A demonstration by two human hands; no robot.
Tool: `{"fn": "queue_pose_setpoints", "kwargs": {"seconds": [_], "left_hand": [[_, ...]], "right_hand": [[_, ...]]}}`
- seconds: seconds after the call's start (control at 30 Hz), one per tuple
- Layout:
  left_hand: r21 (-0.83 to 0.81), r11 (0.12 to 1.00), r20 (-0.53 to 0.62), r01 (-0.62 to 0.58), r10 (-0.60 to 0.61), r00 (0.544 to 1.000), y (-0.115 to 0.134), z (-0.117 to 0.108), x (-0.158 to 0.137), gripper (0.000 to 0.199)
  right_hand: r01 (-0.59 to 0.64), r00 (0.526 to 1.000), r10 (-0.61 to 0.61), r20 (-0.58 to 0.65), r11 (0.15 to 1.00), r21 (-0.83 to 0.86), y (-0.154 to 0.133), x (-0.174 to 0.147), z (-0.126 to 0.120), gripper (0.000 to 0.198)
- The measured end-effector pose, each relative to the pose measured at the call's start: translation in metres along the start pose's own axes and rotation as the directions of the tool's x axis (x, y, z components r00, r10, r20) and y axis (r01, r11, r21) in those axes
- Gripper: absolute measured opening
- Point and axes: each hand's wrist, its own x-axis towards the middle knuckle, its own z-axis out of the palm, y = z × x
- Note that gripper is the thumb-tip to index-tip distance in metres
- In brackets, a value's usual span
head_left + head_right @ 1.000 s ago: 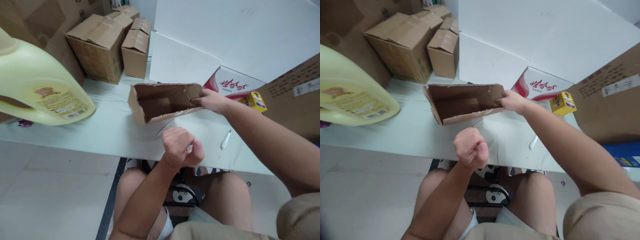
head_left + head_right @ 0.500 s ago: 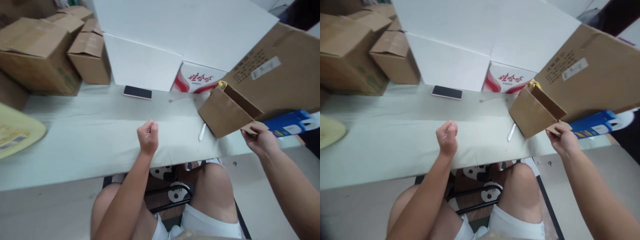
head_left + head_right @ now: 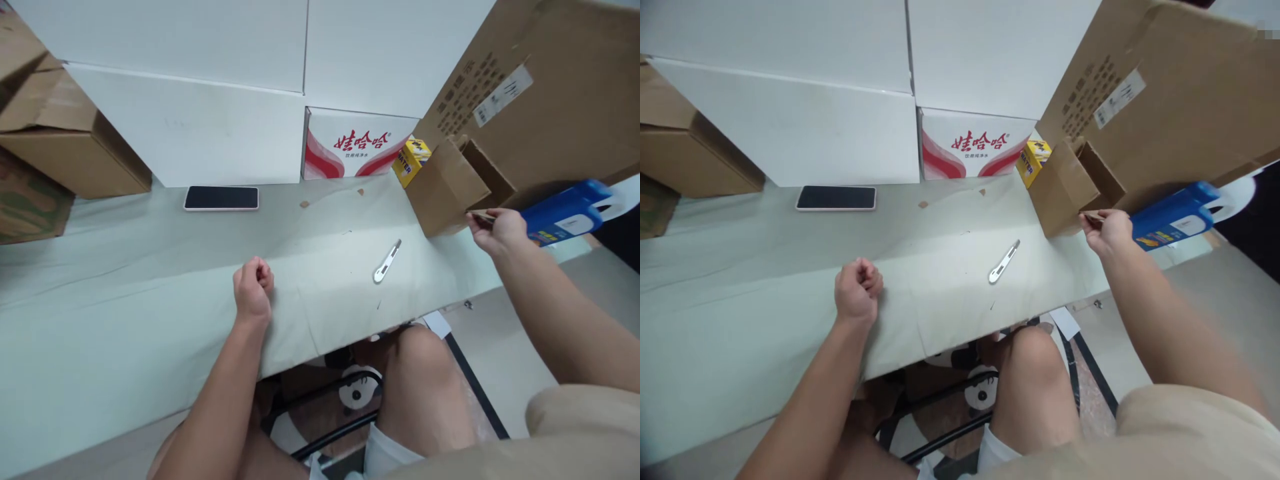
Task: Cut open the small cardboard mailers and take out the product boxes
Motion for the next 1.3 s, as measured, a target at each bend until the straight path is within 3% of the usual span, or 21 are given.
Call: {"fn": "queue_pose_setpoints", "kwargs": {"seconds": [0.13,0.27,0.37,0.43,0.6,0.77,0.9,1.03,1.13,1.23,1.3], "left_hand": [[0.030,1.000,0.018,-0.002,0.002,1.000,-0.005,0.003,0.002,0.037],[0.076,0.997,0.041,-0.025,0.022,0.999,-0.010,0.005,0.005,0.041],[0.093,0.995,0.057,-0.026,0.021,0.998,-0.011,0.006,0.007,0.041],[0.095,0.995,0.055,-0.028,0.023,0.998,-0.011,0.007,0.009,0.041],[0.040,0.998,0.042,-0.053,0.052,0.998,-0.005,0.008,0.008,0.040],[-0.025,0.996,0.045,-0.082,0.083,0.996,0.009,-0.005,-0.004,0.042],[-0.067,0.992,0.003,-0.110,0.110,0.994,0.030,-0.028,-0.012,0.042],[-0.200,0.971,-0.083,-0.133,0.119,0.990,0.053,-0.054,-0.016,0.038],[-0.318,0.938,-0.155,-0.135,0.089,0.984,0.065,-0.069,-0.015,0.037],[-0.370,0.920,-0.207,-0.128,0.052,0.977,0.073,-0.080,-0.012,0.036],[-0.381,0.917,-0.229,-0.121,0.033,0.973,0.077,-0.086,-0.009,0.035]], "right_hand": [[-0.102,0.995,0.102,0.005,0.995,-0.018,-0.008,0.015,0.025,0.028],[-0.105,0.989,0.118,0.090,0.984,-0.142,-0.021,0.027,0.050,0.027],[-0.062,0.979,0.111,0.172,0.962,-0.266,-0.025,0.032,0.071,0.053],[-0.022,0.953,0.131,0.275,0.930,-0.366,-0.022,0.026,0.086,0.060],[0.245,0.854,0.085,0.514,0.806,-0.539,-0.004,-0.036,0.124,0.024],[0.566,0.637,0.017,0.771,0.668,-0.483,-0.004,-0.127,0.150,0.026],[0.830,0.382,-0.052,0.923,0.459,-0.318,-0.018,-0.188,0.190,0.040],[0.931,0.100,-0.187,0.977,0.365,-0.025,-0.037,-0.264,0.261,0.044],[0.939,-0.115,-0.314,0.943,0.275,0.206,-0.054,-0.332,0.326,0.043],[0.913,-0.264,-0.423,0.867,0.180,0.366,-0.074,-0.402,0.393,0.046],[0.895,-0.329,-0.470,0.819,0.121,0.429,-0.087,-0.445,0.431,0.052]]}}
